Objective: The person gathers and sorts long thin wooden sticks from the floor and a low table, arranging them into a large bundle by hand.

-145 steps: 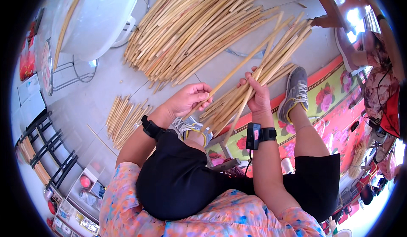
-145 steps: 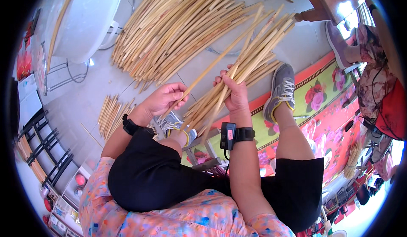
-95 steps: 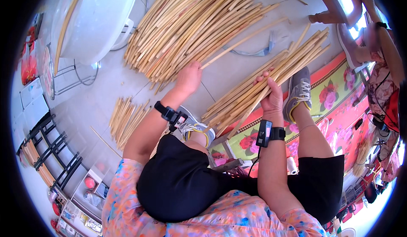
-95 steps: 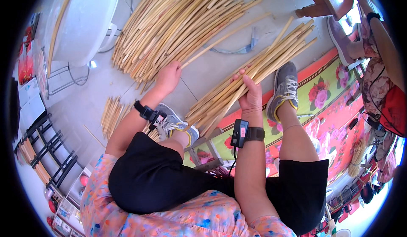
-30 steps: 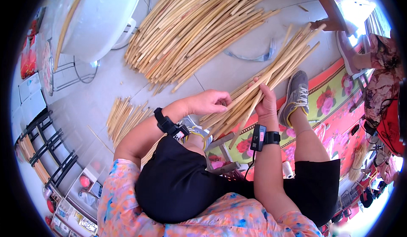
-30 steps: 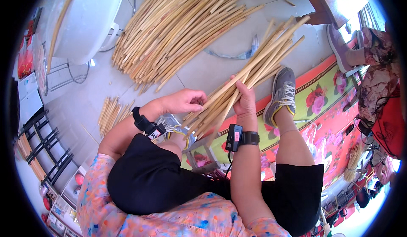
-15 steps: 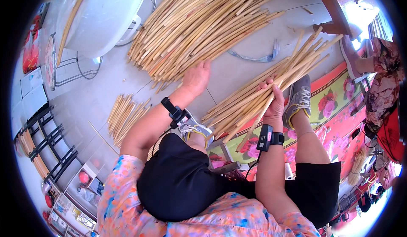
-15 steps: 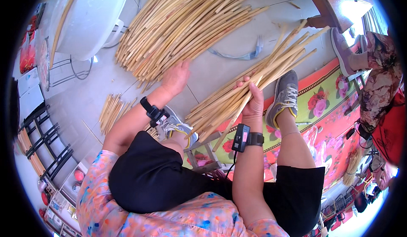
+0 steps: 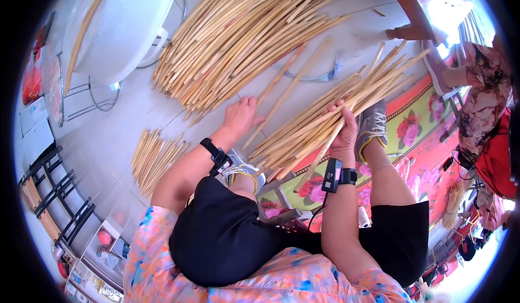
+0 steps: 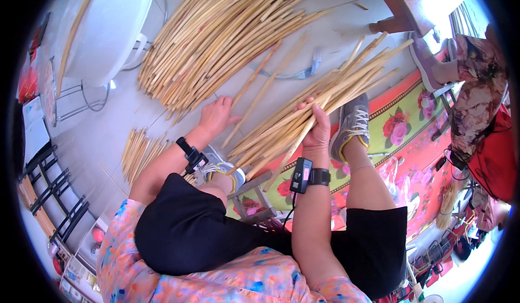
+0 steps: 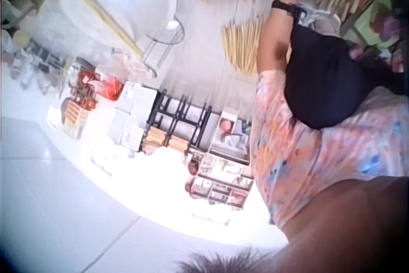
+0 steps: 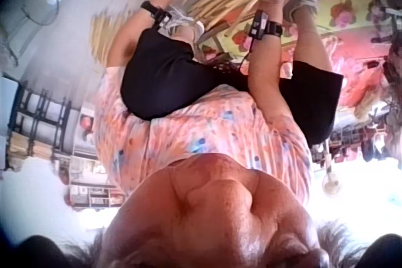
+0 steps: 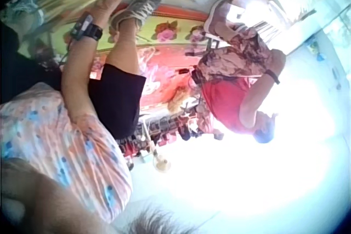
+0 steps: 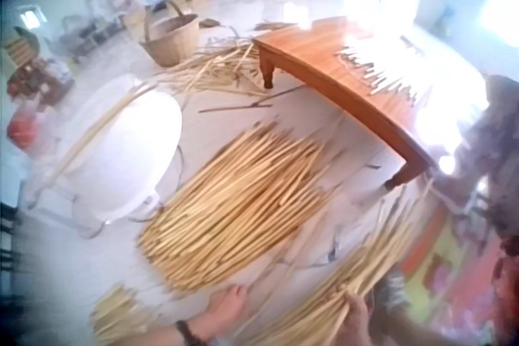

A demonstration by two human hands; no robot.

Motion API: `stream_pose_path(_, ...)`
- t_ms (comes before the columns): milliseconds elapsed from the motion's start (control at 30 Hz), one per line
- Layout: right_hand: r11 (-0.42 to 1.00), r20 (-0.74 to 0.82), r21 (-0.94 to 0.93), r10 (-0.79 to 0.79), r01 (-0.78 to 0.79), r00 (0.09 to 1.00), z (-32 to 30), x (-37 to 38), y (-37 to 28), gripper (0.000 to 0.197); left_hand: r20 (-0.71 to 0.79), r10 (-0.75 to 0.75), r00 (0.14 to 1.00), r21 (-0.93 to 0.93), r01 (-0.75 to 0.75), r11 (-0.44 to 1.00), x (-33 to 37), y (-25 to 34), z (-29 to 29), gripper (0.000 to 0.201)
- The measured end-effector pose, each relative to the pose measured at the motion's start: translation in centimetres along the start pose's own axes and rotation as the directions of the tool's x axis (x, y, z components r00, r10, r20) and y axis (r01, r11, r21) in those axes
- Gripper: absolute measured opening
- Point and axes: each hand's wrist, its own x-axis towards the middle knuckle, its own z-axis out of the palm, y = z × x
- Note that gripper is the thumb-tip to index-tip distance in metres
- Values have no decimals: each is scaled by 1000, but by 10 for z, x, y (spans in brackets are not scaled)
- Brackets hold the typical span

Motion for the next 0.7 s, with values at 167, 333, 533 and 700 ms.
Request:
stream_pose_path(167, 998, -157, -53, 16, -25, 987, -12, 2, -2, 41, 4, -78, 997, -30, 78, 997, 5, -1, 23, 27)
stream_pose_path(333, 1000, -37, -30, 3, -5, 999, 4, 1, 2, 41, -78, -127, 989, 15, 129, 992, 9, -10, 17, 21)
stream_pose_path(533, 999, -12, 37, -17, 18, 1000, 2, 1, 0, 40, -134, -108, 985, -42, 103, 994, 15, -11, 10, 20)
stream_pose_path(700, 1000, 6, 18, 20, -20, 1000, 6, 0, -1, 35, -74, -45, 996, -170, 31, 985, 10, 8, 13, 23)
